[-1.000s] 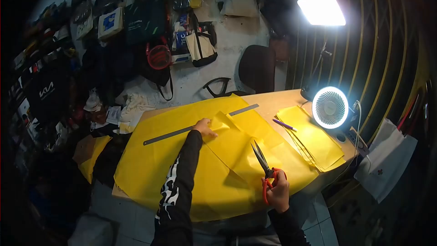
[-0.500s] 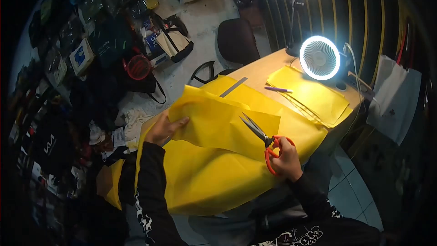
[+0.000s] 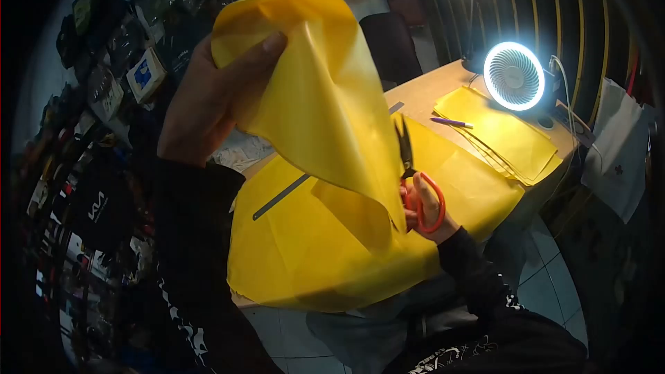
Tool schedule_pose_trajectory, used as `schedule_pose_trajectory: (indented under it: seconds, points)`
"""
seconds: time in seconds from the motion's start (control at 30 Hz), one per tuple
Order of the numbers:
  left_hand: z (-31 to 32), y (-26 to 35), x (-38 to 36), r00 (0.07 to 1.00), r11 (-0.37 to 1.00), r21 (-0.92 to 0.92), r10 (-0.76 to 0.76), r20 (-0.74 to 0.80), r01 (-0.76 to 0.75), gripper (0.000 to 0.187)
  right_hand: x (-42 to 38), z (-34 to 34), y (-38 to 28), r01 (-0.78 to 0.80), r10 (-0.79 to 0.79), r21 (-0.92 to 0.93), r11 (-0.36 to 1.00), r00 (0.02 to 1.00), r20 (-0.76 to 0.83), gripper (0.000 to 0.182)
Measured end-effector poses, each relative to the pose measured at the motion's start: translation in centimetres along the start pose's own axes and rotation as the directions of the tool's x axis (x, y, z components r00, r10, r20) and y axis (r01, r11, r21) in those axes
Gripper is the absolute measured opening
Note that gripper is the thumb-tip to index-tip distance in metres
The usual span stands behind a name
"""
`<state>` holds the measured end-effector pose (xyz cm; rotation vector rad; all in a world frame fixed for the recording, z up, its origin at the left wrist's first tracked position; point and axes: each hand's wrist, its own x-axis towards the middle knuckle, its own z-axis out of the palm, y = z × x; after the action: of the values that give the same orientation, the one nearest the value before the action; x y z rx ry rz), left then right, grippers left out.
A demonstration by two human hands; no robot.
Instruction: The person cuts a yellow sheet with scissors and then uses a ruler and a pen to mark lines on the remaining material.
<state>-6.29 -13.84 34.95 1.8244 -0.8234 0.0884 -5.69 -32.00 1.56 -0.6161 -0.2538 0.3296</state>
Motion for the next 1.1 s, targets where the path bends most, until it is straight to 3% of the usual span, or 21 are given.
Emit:
schedule_pose_trajectory:
  seconds: [0.03,0.1,0.2,0.3,0.37,0.4,0.5,0.53,0.67,0.77,0.8,0.83,0.87,0.9,0.97,1.07,1.1]
  points:
    - [-0.2,-0.1,0.0,1.000,1.000,-0.014,0.006,-0.015,-0.007,0.036,0.0,0.1,0.3,-0.122,0.104,0.131,0.984,0.985,0.136,0.050]
    - [-1.4,-0.6,0.2,0.999,0.999,-0.039,0.019,-0.040,-0.021,0.036,-0.1,2.3,0.3,-0.157,0.151,0.262,0.952,0.988,0.042,0.041]
    - [-3.2,-1.9,-0.8,0.988,0.999,-0.043,0.011,-0.155,-0.018,0.037,-0.6,3.3,0.2,-0.244,0.281,0.242,0.939,0.951,-0.130,0.042]
    - [-4.5,-3.6,-2.0,0.991,0.989,-0.141,0.013,-0.134,-0.032,0.037,-1.4,3.1,2.0,-0.471,0.469,0.365,0.803,0.878,0.100,0.040]
    - [-3.4,-4.9,-2.7,0.988,0.965,-0.255,0.023,-0.152,-0.061,0.037,-1.6,3.5,4.1,-0.528,0.519,0.409,0.744,0.842,0.144,0.045]
    - [-2.9,-5.2,-3.1,0.986,0.949,-0.306,0.023,-0.164,-0.073,0.037,-1.7,3.8,4.7,-0.559,0.487,0.447,0.698,0.829,0.277,0.036]
    - [-2.3,-4.9,-4.1,0.975,0.948,-0.318,-0.067,-0.213,-0.004,0.041,-1.4,4.8,6.3,-0.332,0.302,0.483,0.810,0.943,0.142,0.025]
    - [-3.0,-4.8,-4.7,0.980,0.953,-0.302,-0.056,-0.192,-0.005,0.039,-1.1,4.9,6.4,-0.309,0.335,0.535,0.786,0.941,0.052,0.012]
    - [-6.8,-5.1,-7.8,0.960,0.990,-0.120,-0.109,-0.258,0.080,0.034,-1.5,3.1,3.5,-0.188,0.216,0.481,0.856,0.976,-0.004,0.010]
    - [-7.8,-6.7,-10.8,0.913,0.982,-0.014,-0.179,-0.367,0.187,0.029,-1.9,0.6,0.6,0.035,-0.037,0.071,0.997,0.999,0.025,0.022]
    - [-7.5,-7.4,-11.8,0.885,0.969,0.001,-0.227,-0.407,0.249,0.027,-2.2,1.2,-1.1,0.098,-0.109,-0.186,0.978,0.993,-0.052,0.023]
    - [-7.3,-8.3,-13.0,0.853,0.950,0.015,-0.272,-0.446,0.311,0.026,-2.5,1.9,-3.0,0.132,-0.196,-0.432,0.892,0.975,-0.108,0.025]
    - [-8.2,-10.6,-14.4,0.849,0.927,0.040,-0.325,-0.417,0.374,0.025,-2.5,1.6,-4.2,0.150,-0.263,-0.560,0.815,0.957,-0.127,0.028]
    - [-9.1,-13.5,-16.0,0.841,0.900,0.065,-0.376,-0.388,0.432,0.024,-1.8,-1.3,-4.5,0.005,-0.195,-0.685,0.729,0.960,-0.200,0.031]
    - [-8.2,-18.2,-18.4,0.803,0.834,0.091,-0.485,-0.347,0.544,0.025,-1.1,-2.3,-5.8,-0.031,-0.244,-0.844,0.535,0.951,-0.190,0.035]
    - [-5.4,-24.2,-21.4,0.836,0.878,-0.024,-0.463,-0.296,0.478,0.032,-0.8,-3.2,-6.9,-0.104,-0.296,-0.961,0.257,0.938,-0.181,0.037]
    - [-4.5,-25.9,-22.2,0.822,0.877,-0.090,-0.475,-0.313,0.472,0.034,-0.8,-3.7,-7.1,-0.089,-0.302,-0.963,0.254,0.939,-0.166,0.037]
